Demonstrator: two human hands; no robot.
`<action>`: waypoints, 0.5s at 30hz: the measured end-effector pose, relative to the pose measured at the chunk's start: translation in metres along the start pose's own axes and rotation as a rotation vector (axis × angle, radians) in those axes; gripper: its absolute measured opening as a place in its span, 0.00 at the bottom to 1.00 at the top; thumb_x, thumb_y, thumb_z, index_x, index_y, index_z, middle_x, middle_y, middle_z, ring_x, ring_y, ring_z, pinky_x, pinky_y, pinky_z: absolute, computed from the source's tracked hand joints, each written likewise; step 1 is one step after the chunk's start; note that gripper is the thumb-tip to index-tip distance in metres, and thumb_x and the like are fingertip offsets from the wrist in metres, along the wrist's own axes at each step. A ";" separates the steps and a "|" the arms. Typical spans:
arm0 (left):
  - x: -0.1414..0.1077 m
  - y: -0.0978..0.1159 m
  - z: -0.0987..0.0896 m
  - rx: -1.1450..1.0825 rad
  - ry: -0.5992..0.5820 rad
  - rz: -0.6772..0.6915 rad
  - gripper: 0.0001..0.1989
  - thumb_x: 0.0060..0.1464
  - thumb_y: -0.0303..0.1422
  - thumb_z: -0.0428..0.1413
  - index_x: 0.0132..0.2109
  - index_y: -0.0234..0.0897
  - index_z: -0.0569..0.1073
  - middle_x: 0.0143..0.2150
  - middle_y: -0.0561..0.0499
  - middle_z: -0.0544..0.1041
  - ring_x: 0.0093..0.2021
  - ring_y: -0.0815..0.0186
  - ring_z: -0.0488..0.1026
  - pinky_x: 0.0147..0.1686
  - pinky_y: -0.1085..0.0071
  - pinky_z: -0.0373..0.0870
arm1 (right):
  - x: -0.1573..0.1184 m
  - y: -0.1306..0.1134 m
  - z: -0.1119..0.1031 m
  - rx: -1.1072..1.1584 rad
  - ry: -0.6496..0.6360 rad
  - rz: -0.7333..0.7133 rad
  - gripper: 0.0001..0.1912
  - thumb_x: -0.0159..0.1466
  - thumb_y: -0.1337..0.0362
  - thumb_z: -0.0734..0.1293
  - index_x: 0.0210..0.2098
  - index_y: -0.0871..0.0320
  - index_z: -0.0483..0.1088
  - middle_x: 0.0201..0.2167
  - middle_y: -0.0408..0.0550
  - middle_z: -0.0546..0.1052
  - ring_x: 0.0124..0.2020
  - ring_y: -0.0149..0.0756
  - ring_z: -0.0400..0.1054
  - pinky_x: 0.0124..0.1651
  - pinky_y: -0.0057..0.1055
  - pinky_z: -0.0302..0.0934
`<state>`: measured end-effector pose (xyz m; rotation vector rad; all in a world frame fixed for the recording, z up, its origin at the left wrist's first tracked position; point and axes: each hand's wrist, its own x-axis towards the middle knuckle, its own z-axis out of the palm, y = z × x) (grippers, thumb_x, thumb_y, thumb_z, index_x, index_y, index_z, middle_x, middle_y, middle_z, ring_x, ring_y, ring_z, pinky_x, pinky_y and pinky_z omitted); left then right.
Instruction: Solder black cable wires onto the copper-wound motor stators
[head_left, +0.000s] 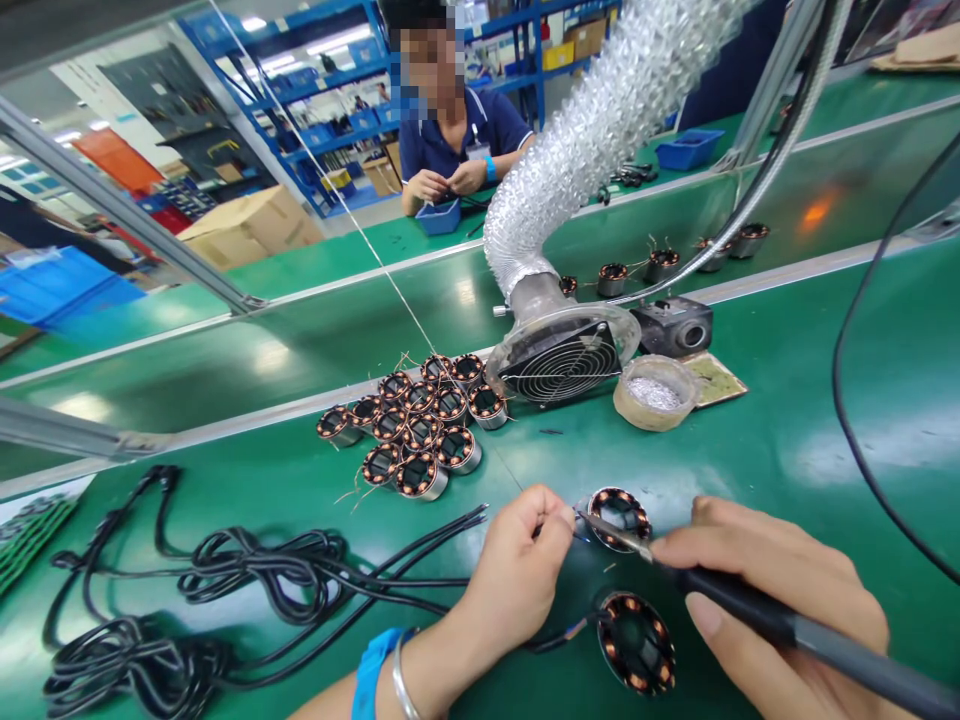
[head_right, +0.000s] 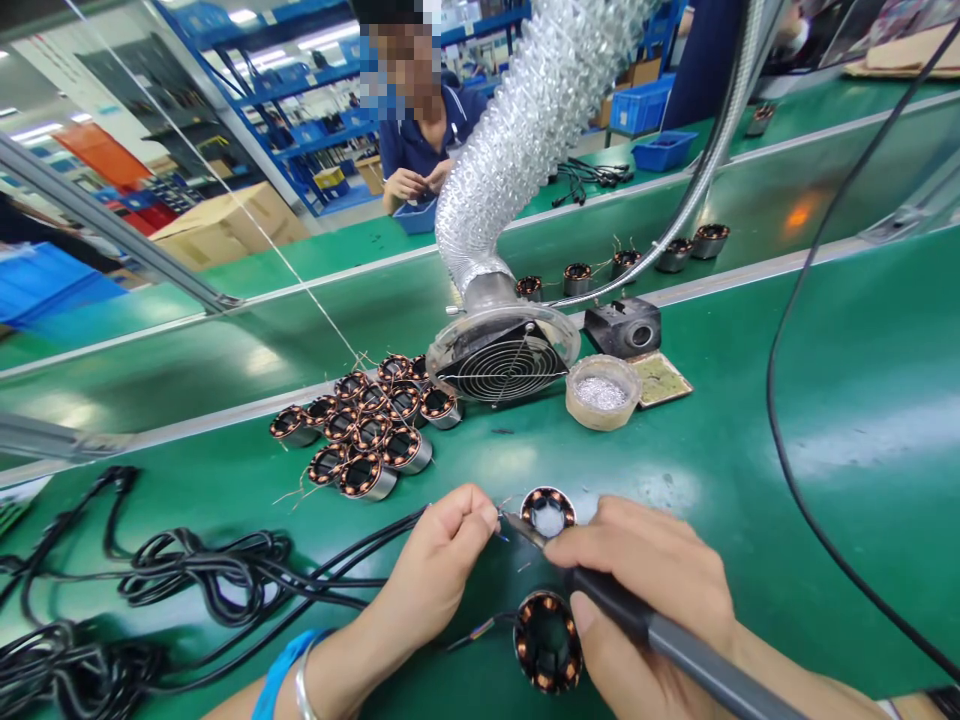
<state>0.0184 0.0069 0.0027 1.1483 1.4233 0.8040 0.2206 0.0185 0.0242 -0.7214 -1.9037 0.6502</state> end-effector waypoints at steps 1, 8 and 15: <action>0.000 0.000 0.000 0.003 0.001 0.003 0.14 0.59 0.40 0.48 0.28 0.39 0.61 0.23 0.59 0.56 0.25 0.70 0.53 0.26 0.72 0.50 | 0.000 0.000 0.001 -0.006 0.006 -0.033 0.13 0.59 0.73 0.61 0.42 0.57 0.71 0.25 0.45 0.72 0.23 0.33 0.66 0.25 0.32 0.60; -0.001 0.004 0.000 0.015 0.000 0.004 0.14 0.59 0.40 0.48 0.28 0.39 0.61 0.22 0.60 0.55 0.25 0.70 0.52 0.25 0.72 0.49 | -0.005 0.001 -0.001 -0.006 0.063 -0.031 0.13 0.58 0.73 0.61 0.41 0.59 0.72 0.23 0.44 0.69 0.21 0.32 0.63 0.22 0.32 0.56; -0.001 0.004 0.000 0.004 0.009 0.006 0.14 0.59 0.40 0.49 0.28 0.39 0.61 0.22 0.59 0.56 0.24 0.70 0.52 0.25 0.73 0.50 | -0.006 -0.003 -0.007 -0.021 0.001 0.030 0.13 0.60 0.73 0.62 0.43 0.58 0.71 0.24 0.44 0.68 0.23 0.32 0.63 0.25 0.32 0.58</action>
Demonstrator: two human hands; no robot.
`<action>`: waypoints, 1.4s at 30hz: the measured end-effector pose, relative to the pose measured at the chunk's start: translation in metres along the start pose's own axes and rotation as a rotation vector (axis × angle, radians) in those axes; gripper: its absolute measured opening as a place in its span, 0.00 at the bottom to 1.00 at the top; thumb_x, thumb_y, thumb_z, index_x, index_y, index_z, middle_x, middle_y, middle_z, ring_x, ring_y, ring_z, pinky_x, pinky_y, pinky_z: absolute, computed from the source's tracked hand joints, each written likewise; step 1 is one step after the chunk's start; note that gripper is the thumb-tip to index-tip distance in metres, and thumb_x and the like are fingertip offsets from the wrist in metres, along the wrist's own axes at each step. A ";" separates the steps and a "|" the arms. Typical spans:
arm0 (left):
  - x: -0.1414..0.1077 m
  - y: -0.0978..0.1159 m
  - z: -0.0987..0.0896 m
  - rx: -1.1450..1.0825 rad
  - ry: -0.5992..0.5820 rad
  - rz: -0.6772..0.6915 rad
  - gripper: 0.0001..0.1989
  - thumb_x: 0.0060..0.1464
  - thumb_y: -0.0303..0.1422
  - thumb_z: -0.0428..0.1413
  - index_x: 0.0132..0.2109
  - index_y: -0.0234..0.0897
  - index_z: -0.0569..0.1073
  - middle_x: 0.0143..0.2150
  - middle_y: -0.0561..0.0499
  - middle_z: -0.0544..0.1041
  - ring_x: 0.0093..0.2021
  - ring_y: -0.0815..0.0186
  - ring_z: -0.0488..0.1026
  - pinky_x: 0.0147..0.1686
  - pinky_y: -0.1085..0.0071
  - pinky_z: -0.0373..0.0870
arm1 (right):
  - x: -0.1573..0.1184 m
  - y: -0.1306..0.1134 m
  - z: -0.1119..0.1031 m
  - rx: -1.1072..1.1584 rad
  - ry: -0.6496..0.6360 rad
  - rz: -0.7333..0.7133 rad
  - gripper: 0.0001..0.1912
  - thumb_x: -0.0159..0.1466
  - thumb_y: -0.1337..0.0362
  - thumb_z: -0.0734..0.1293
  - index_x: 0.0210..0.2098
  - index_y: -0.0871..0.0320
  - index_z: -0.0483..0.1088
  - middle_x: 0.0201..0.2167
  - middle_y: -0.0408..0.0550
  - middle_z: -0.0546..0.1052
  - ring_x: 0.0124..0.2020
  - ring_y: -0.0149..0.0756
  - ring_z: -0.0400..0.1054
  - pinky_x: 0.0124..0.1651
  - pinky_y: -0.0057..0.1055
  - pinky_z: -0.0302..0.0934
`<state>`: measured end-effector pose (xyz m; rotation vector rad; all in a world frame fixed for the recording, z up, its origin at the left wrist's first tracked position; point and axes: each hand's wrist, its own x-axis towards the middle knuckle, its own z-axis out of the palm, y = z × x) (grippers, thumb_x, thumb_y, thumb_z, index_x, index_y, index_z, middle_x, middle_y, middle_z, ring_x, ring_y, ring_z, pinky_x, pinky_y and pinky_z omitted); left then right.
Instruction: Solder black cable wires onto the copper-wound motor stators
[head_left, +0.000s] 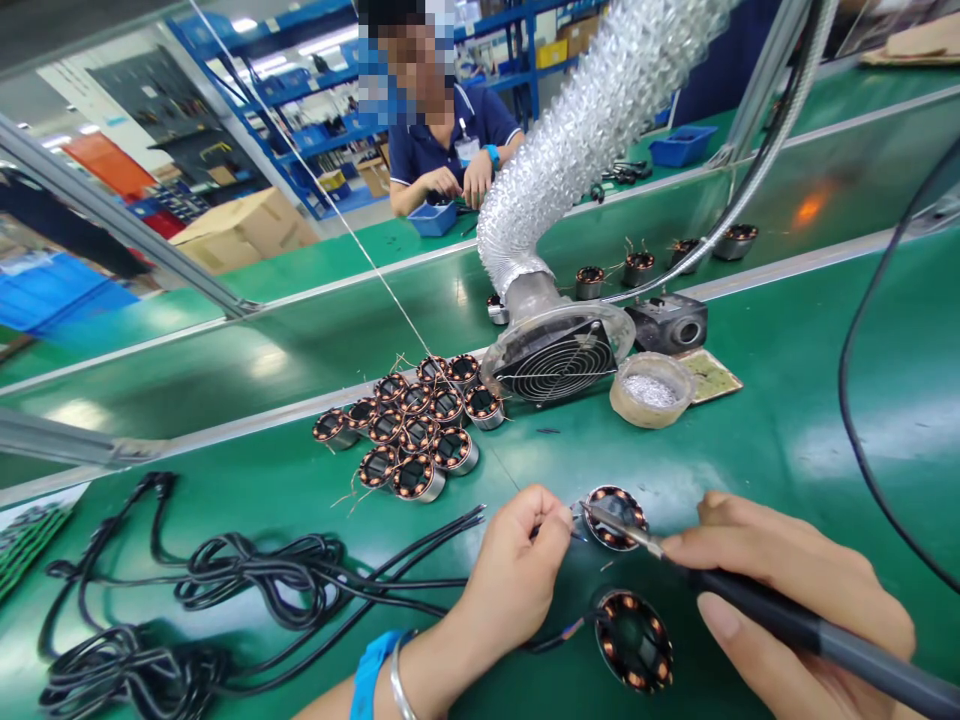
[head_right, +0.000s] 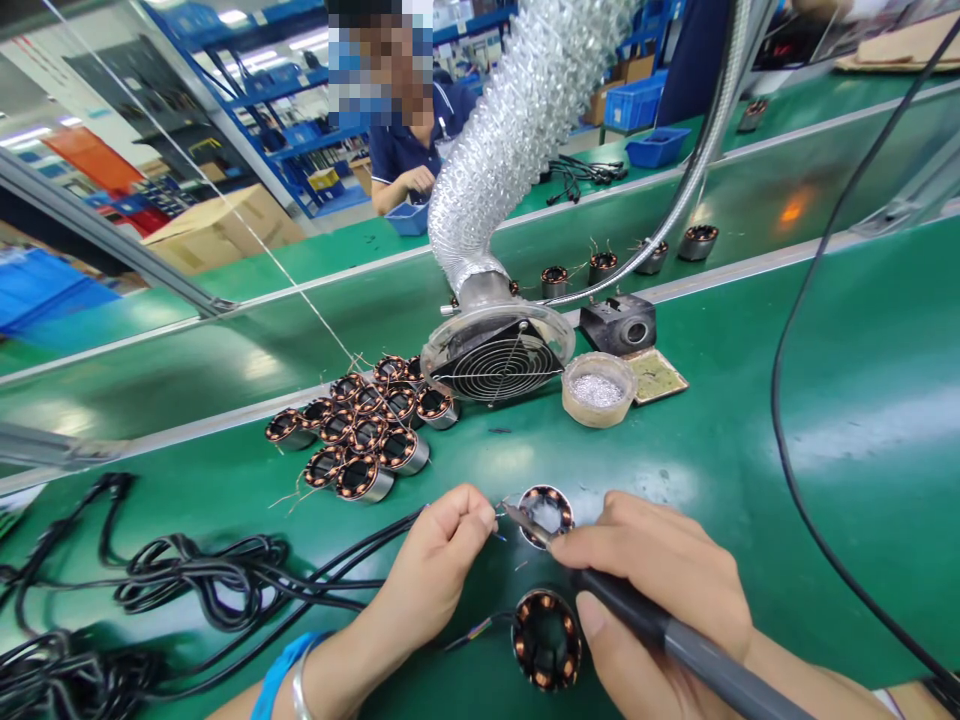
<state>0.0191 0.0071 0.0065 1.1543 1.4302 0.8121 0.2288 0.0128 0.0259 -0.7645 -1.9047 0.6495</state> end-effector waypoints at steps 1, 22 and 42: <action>0.000 0.000 0.000 -0.002 0.001 0.001 0.14 0.59 0.40 0.49 0.28 0.39 0.61 0.22 0.59 0.56 0.24 0.70 0.52 0.25 0.73 0.50 | 0.000 0.000 0.000 -0.002 -0.001 0.002 0.13 0.60 0.73 0.62 0.44 0.58 0.71 0.24 0.44 0.69 0.23 0.33 0.63 0.25 0.33 0.58; -0.004 -0.007 -0.009 -0.040 -0.165 0.002 0.17 0.66 0.42 0.46 0.31 0.38 0.62 0.27 0.57 0.58 0.27 0.69 0.52 0.27 0.72 0.49 | 0.013 0.025 0.028 -0.069 0.007 -0.168 0.18 0.64 0.79 0.64 0.50 0.57 0.71 0.36 0.46 0.80 0.32 0.33 0.76 0.35 0.27 0.71; -0.009 0.011 -0.016 0.097 -0.271 0.040 0.18 0.65 0.46 0.45 0.31 0.39 0.61 0.27 0.57 0.60 0.28 0.68 0.55 0.29 0.71 0.52 | 0.007 0.021 0.042 -0.149 -0.043 -0.247 0.14 0.64 0.77 0.62 0.45 0.56 0.71 0.30 0.44 0.77 0.29 0.30 0.75 0.34 0.24 0.71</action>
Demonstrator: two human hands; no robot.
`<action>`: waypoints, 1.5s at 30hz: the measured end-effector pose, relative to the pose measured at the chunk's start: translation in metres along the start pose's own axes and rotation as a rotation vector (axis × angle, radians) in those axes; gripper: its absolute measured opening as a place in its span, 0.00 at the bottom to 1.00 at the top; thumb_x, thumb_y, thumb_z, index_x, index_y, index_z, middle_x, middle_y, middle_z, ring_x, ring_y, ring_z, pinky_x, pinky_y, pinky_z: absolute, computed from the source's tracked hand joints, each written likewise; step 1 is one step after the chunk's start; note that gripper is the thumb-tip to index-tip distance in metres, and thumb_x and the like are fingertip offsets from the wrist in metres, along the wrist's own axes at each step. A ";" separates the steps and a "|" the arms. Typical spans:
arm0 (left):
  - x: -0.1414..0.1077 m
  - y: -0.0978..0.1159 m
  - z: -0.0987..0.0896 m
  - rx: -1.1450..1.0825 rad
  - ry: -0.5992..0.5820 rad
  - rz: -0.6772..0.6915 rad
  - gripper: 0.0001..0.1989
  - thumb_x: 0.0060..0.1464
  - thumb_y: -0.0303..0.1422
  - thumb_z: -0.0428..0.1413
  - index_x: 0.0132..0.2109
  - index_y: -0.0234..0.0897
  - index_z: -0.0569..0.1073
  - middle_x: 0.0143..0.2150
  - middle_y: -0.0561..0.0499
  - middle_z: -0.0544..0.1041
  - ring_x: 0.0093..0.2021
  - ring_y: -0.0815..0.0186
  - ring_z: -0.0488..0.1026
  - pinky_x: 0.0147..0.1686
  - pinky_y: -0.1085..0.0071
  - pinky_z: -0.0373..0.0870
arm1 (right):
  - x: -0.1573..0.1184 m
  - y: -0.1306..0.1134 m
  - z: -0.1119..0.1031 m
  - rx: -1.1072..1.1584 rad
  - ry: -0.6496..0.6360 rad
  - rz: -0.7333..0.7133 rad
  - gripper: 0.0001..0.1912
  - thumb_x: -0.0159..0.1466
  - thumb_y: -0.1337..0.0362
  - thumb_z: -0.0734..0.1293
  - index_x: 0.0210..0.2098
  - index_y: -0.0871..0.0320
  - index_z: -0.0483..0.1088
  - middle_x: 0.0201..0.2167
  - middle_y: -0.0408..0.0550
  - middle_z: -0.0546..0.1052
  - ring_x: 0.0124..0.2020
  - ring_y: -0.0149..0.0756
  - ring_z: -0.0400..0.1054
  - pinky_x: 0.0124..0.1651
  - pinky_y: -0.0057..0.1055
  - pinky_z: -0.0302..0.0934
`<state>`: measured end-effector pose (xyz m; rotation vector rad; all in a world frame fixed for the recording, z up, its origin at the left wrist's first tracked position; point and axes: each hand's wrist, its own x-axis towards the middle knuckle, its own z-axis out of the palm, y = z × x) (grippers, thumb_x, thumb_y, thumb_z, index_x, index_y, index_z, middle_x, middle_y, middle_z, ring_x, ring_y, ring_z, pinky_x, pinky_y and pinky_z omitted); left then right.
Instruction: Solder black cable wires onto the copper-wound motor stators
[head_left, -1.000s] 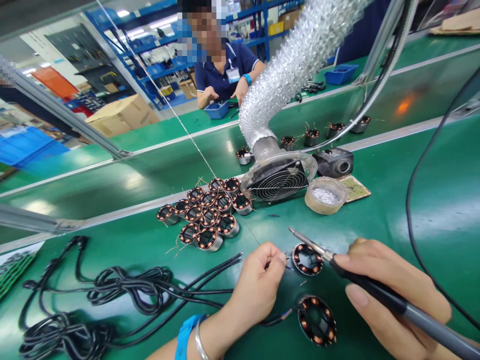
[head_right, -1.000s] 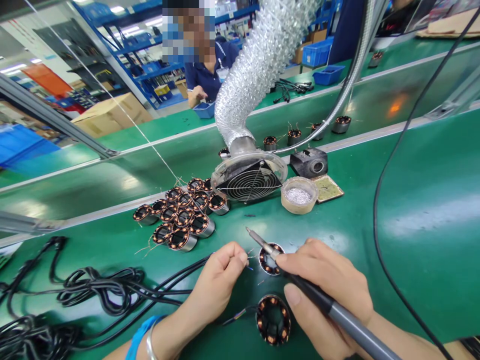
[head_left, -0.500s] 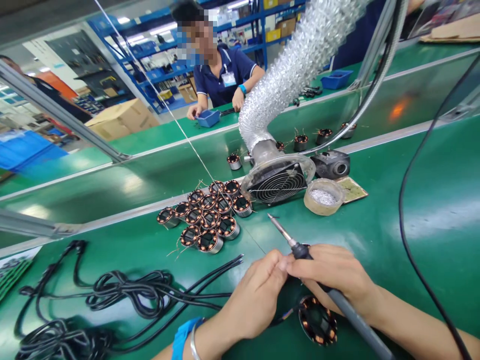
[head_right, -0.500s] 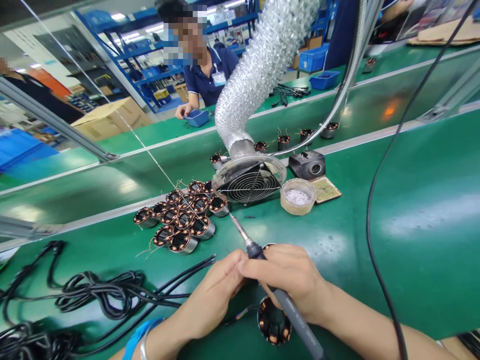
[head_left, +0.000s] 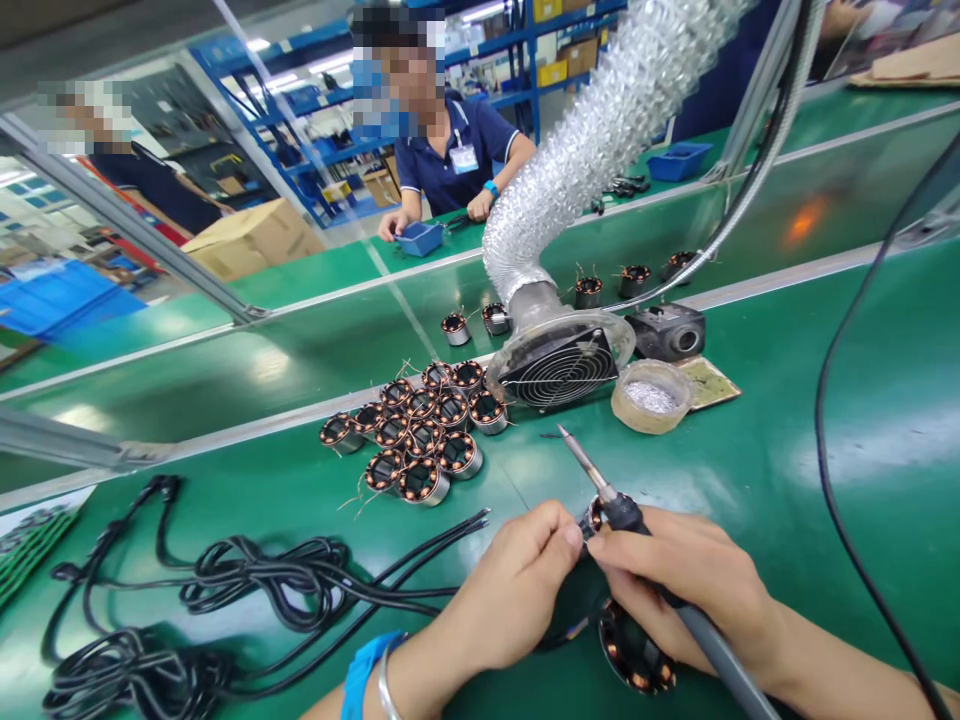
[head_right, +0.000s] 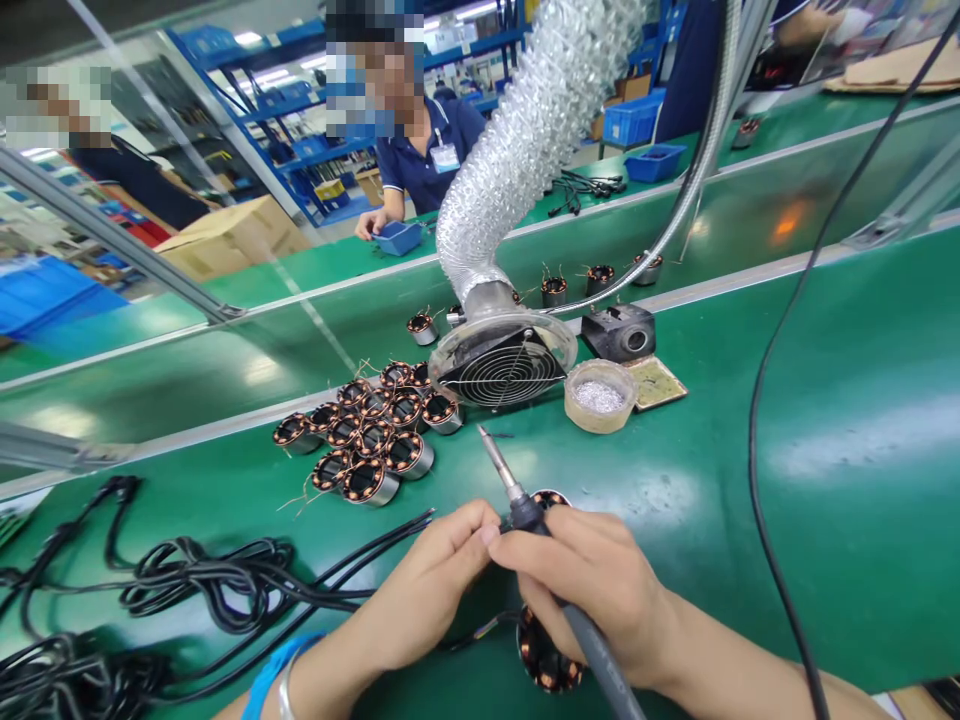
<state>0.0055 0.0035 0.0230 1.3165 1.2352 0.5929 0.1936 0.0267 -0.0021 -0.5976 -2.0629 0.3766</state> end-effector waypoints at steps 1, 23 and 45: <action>0.002 -0.001 0.002 -0.118 -0.030 -0.044 0.19 0.63 0.48 0.47 0.30 0.39 0.61 0.24 0.58 0.57 0.26 0.70 0.53 0.26 0.72 0.50 | 0.001 -0.001 0.001 -0.013 0.016 -0.009 0.14 0.64 0.77 0.63 0.45 0.56 0.71 0.31 0.45 0.78 0.31 0.31 0.76 0.35 0.24 0.71; 0.014 -0.017 0.020 -0.333 0.225 -0.138 0.16 0.55 0.44 0.52 0.27 0.39 0.61 0.18 0.63 0.49 0.20 0.73 0.43 0.21 0.74 0.43 | 0.002 0.009 0.006 -0.014 0.104 0.146 0.13 0.64 0.75 0.64 0.47 0.56 0.68 0.35 0.45 0.80 0.32 0.32 0.77 0.37 0.26 0.74; 0.012 -0.017 0.024 -0.167 0.278 -0.104 0.15 0.59 0.41 0.47 0.27 0.39 0.59 0.21 0.61 0.52 0.23 0.71 0.48 0.23 0.73 0.47 | -0.002 -0.010 -0.049 0.192 -0.036 0.259 0.11 0.62 0.70 0.61 0.43 0.55 0.70 0.26 0.43 0.71 0.23 0.32 0.63 0.26 0.32 0.57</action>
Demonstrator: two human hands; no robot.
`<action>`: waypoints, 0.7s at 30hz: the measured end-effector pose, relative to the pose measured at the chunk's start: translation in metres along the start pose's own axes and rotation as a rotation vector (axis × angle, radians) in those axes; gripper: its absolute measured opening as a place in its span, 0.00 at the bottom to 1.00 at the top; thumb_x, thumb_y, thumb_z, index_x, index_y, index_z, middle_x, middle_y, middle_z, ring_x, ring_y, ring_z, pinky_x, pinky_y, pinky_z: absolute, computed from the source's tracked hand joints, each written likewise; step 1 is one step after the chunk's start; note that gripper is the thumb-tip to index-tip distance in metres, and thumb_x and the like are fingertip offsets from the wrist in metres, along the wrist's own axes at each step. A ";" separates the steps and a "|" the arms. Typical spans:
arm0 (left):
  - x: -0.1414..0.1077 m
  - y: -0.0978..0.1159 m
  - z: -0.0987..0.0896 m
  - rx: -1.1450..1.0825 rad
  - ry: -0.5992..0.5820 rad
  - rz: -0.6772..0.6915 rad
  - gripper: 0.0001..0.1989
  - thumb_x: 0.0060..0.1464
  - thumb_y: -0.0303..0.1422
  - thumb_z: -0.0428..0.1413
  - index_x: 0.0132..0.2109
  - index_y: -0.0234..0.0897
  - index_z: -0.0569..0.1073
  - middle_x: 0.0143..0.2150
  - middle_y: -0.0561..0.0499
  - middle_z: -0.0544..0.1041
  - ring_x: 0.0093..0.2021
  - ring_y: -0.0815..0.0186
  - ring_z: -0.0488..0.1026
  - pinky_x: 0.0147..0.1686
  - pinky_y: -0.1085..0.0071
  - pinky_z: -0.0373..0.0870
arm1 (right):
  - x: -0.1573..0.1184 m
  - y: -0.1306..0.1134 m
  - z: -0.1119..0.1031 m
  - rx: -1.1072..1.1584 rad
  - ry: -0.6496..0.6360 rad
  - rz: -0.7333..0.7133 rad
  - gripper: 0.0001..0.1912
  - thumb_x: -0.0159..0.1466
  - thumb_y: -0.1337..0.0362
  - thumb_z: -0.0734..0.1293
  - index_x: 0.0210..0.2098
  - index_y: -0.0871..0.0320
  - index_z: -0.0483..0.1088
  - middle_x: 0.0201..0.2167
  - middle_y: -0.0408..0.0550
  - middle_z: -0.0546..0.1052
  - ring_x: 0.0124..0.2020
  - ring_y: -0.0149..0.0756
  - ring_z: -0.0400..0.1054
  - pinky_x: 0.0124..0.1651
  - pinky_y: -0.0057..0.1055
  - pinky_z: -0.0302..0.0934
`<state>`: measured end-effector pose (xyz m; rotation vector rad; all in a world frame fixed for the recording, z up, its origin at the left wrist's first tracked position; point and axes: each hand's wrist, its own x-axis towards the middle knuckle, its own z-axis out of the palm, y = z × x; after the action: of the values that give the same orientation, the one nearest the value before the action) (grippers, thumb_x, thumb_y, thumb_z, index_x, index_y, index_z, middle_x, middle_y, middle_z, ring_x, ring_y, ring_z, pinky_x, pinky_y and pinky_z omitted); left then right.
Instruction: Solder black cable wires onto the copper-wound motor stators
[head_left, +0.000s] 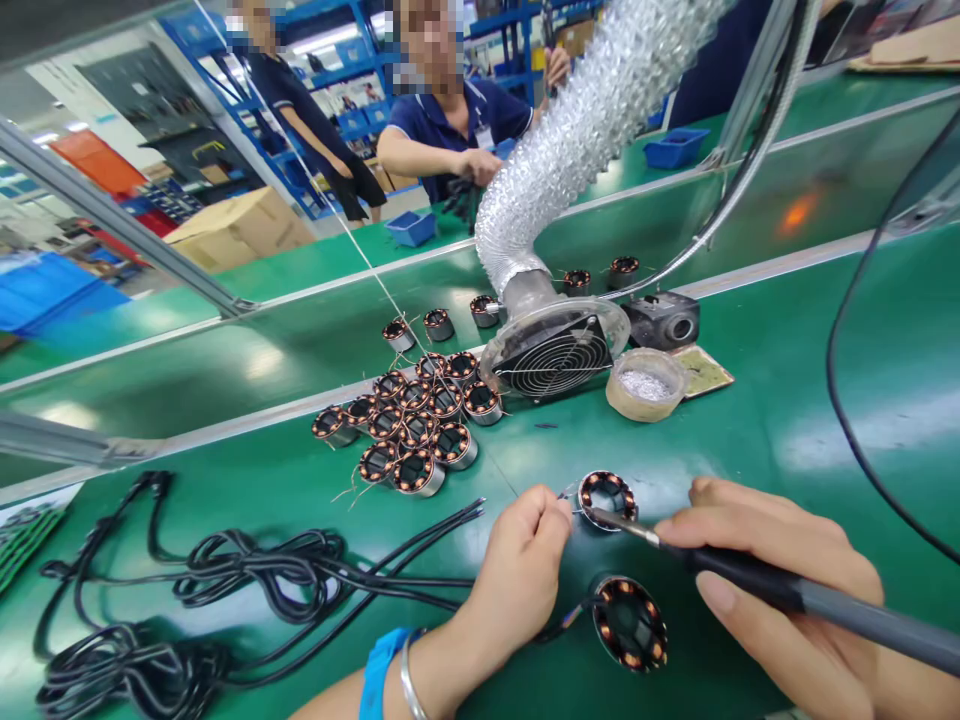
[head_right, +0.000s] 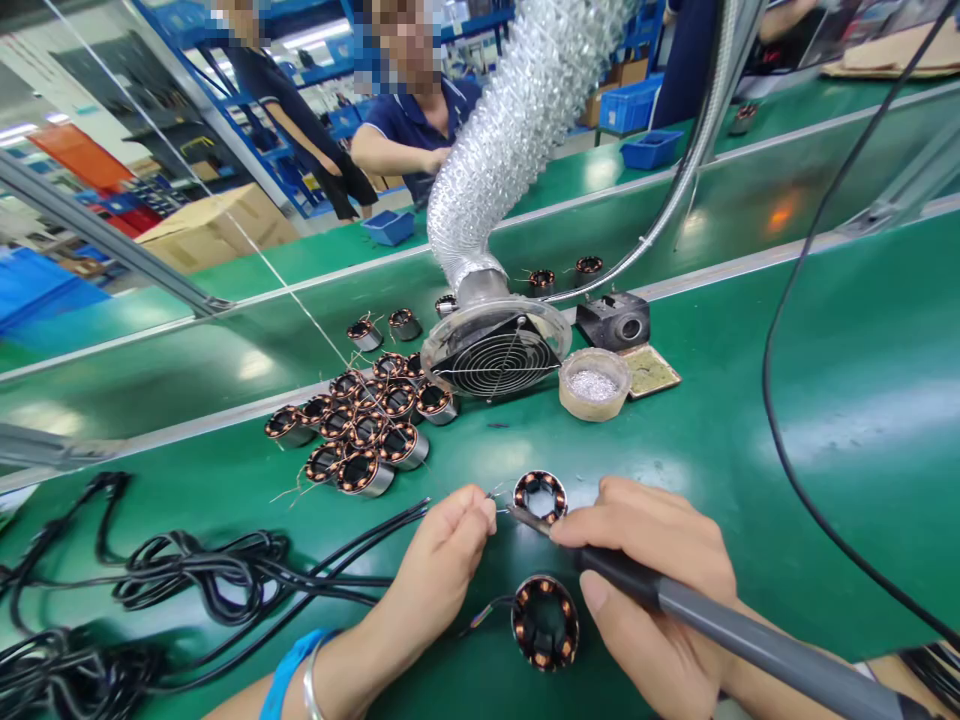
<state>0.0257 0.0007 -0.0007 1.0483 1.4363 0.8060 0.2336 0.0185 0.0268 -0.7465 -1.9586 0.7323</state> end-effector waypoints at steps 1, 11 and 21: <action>0.000 0.000 0.000 0.003 0.000 0.001 0.15 0.59 0.41 0.47 0.27 0.39 0.59 0.21 0.61 0.52 0.23 0.71 0.49 0.23 0.73 0.47 | 0.001 0.000 0.000 0.003 -0.002 0.000 0.11 0.62 0.70 0.61 0.43 0.56 0.70 0.26 0.43 0.71 0.23 0.32 0.63 0.26 0.32 0.57; -0.001 0.002 -0.001 0.060 0.003 0.027 0.16 0.60 0.42 0.47 0.27 0.39 0.59 0.22 0.60 0.53 0.24 0.70 0.50 0.24 0.73 0.49 | -0.004 -0.001 0.005 0.040 -0.006 -0.008 0.12 0.61 0.71 0.61 0.43 0.56 0.69 0.26 0.44 0.71 0.24 0.33 0.62 0.27 0.33 0.56; -0.002 0.001 -0.002 0.098 0.007 0.041 0.16 0.61 0.41 0.47 0.27 0.39 0.60 0.23 0.59 0.53 0.25 0.70 0.51 0.25 0.72 0.49 | 0.002 -0.007 0.003 -0.011 0.004 -0.055 0.16 0.58 0.74 0.60 0.44 0.57 0.70 0.26 0.46 0.72 0.22 0.34 0.62 0.26 0.34 0.55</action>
<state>0.0241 -0.0011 0.0009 1.1536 1.4769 0.7762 0.2284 0.0145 0.0317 -0.6973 -1.9730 0.6871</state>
